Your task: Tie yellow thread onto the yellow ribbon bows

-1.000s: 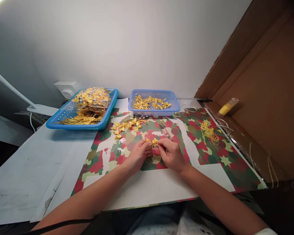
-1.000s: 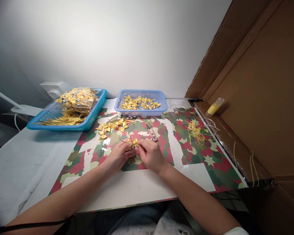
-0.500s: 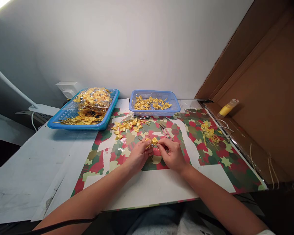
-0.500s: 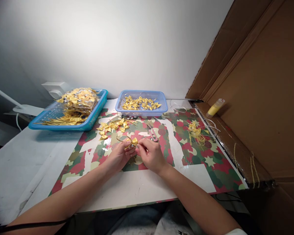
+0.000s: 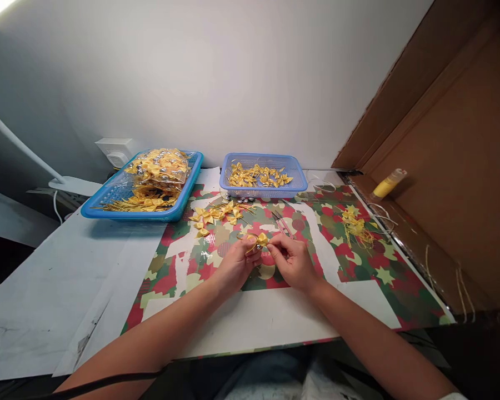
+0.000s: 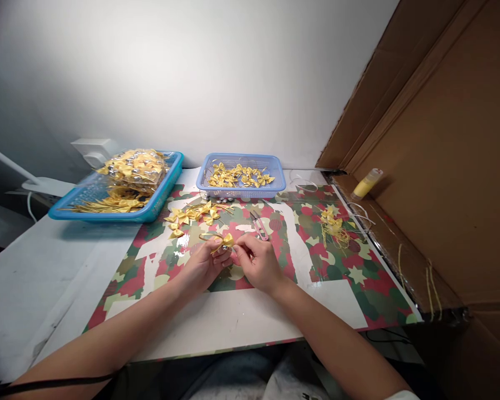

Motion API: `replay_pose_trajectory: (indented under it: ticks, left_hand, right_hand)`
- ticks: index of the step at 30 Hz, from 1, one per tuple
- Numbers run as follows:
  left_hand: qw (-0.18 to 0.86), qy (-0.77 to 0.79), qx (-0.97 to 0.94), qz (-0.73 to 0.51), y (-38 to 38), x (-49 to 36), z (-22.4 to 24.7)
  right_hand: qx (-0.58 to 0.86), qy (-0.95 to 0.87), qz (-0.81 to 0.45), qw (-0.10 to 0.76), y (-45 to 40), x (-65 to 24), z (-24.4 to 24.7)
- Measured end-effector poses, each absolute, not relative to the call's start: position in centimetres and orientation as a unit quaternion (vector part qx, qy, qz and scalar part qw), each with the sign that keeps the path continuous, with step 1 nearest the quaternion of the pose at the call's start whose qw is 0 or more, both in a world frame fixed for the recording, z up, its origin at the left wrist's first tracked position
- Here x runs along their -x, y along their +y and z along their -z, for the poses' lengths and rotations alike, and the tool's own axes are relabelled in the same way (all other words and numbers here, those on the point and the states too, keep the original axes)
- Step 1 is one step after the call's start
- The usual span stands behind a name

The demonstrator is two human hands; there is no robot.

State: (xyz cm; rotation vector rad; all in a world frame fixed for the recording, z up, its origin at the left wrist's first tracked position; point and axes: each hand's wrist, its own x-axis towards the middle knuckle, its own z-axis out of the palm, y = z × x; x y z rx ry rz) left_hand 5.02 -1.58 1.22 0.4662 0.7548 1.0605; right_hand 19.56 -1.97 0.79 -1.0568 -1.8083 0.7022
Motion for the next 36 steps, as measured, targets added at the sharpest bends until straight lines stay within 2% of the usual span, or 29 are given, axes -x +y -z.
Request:
replay_pose_trajectory:
  ticks: [15,36]
  left_hand:
    - [0.782,0.348,-0.196,-0.478,-1.63,-4.98,-0.91]
    - [0.742,0.393,-0.263,-0.475,-1.72,-5.17,-0.56]
  right_hand:
    - [0.424,-0.748,-0.260,0.439,-1.86,-19.68,-1.00]
    - [0.400,-0.789,-0.219,0.412,-1.50,-20.18,-1.20]
